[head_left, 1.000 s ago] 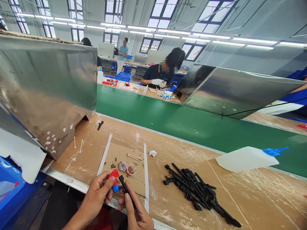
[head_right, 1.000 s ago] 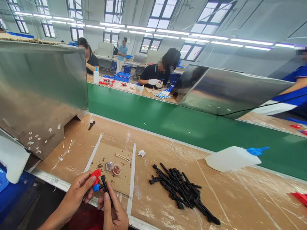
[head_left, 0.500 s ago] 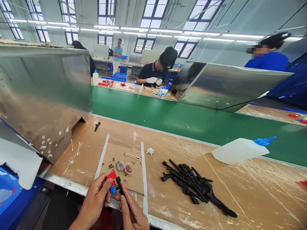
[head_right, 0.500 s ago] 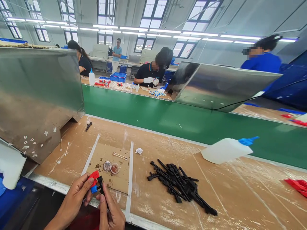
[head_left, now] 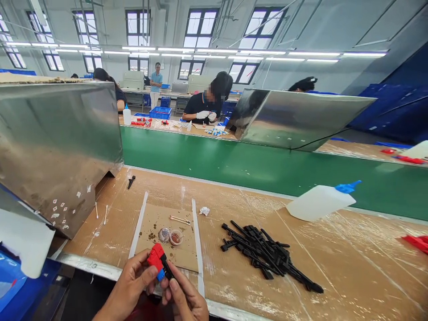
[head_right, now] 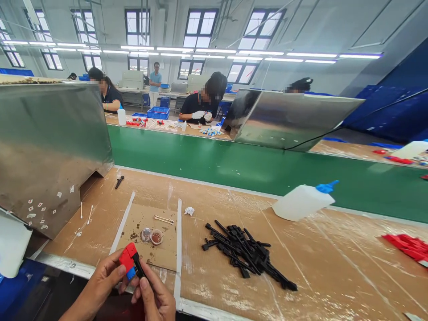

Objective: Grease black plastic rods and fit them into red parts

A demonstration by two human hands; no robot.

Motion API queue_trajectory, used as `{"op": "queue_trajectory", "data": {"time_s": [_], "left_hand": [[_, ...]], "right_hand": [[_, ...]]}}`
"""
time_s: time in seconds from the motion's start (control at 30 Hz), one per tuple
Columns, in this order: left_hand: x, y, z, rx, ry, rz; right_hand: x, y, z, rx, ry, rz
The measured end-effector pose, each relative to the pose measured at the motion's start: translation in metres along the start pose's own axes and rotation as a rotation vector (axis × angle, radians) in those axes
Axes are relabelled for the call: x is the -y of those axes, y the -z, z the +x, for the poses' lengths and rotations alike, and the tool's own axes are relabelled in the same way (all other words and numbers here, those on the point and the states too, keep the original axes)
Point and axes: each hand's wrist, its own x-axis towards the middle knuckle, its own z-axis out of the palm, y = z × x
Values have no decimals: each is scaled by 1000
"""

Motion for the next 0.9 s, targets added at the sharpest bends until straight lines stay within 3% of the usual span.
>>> {"op": "queue_trajectory", "data": {"time_s": [0.1,0.17,0.27,0.37,0.43,0.6,0.77,0.9], "left_hand": [[-3,-1,-5,11,24,-188],[-5,-3,-8,3,39,-296],[-9,-5,-10,-33,30,-333],[-12,-4,-12,-35,10,-268],[-13,-2,-13,-41,6,-220],[-14,2,-15,-80,37,-215],[-16,5,-16,-26,39,-163],[-13,8,-20,6,-14,-126]], "right_hand": [[2,-3,-2,70,-41,28],[6,-4,-3,106,6,-68],[20,-1,-2,157,224,-430],[37,4,1,295,450,-823],[45,5,2,334,542,-951],[47,1,2,373,693,-1051],[52,-5,0,396,747,-1095],[53,-10,-2,385,891,-1088]]}}
